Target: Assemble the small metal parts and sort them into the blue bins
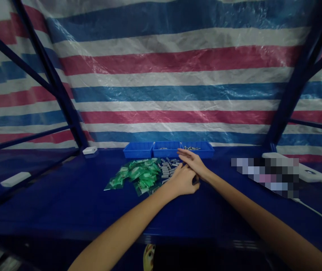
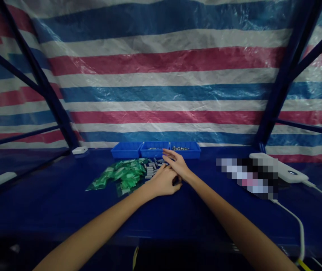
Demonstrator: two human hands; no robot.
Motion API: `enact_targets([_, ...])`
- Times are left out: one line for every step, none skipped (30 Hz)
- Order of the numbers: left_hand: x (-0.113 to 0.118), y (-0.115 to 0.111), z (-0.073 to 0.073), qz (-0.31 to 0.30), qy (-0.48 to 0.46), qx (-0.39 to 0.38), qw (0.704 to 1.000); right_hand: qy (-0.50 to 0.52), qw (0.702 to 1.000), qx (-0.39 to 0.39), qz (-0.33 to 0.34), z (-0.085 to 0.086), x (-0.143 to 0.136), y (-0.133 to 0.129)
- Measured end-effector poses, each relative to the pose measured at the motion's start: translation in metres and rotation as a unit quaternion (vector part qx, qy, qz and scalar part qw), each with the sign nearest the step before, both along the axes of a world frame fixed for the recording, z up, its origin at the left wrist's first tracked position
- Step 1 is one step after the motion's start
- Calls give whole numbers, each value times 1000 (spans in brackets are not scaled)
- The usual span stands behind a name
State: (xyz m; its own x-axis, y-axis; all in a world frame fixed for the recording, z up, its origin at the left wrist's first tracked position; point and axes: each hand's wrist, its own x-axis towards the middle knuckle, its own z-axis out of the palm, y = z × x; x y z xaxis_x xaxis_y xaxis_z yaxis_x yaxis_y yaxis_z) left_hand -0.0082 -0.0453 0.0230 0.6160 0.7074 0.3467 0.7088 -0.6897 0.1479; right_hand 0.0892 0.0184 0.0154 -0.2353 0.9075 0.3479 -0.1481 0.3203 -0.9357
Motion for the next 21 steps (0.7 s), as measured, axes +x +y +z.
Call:
enact_targets([-1,2,0,2,0,1,1000,-6,1000,2,-1,-2,0,-2])
enact_targets([-2,4,-1,7,-1,0,1000,-9,1000,2,-7,-3,0,-3])
enact_targets([-2,6,-2,16,-3,-1,1000,-10,1000,1,-16,-4,0,-5])
enact_targets([-3,8,-3,28,-6,-2,1000,-10,1000,0,-28,-5,0,-6])
enact_targets([-4,10,-3,43,-12,-2,999,-7,999,-3,-42,-6,0,-6])
enact_targets([-5,12,-3,60,-20,0,998,-1,998,-7,-57,-7,1,-6])
enact_targets([-6,13,-3,82,-32,3,996,8,997,-13,-72,-8,2,-6])
enact_targets([-7,15,-2,105,-50,8,993,20,996,-18,-89,-8,3,-6])
enact_targets([-8,16,0,128,-75,15,989,31,994,-22,-103,-9,3,-5])
enact_targets([-9,17,1,147,-108,21,983,39,993,-27,-111,-9,4,-5])
enact_targets([-10,19,3,162,-153,24,975,41,992,-36,-113,-10,4,-4])
enact_targets([-11,20,4,171,-205,21,964,41,992,-49,-110,-10,4,-4])
enact_targets([-11,22,5,174,-262,10,949,39,992,-67,-103,-10,3,-5])
enact_targets([-12,25,5,174,-318,-7,932,40,991,-87,-93,-9,2,-6])
enact_targets([-12,27,4,173,-370,-27,913,44,990,-104,-81,-8,1,-7])
enact_targets([-12,30,2,173,-413,-46,893,50,990,-115,-69,-7,0,-9])
enact_targets([-13,33,0,174,-448,-60,875,56,990,-120,-56,-6,-1,-11])
enact_targets([-13,35,-2,177,-475,-72,859,61,990,-120,-43,-4,-2,-13])
enact_targets([-14,38,-4,180,-496,-78,846,63,990,-119,-31,-3,-3,-15])
enact_targets([-14,39,-5,183,-511,-83,835,63,990,-121,-22,-2,-3,-16])
enact_targets([-14,40,-7,186,-524,-87,826,62,990,-125,-15,-1,-3,-17])
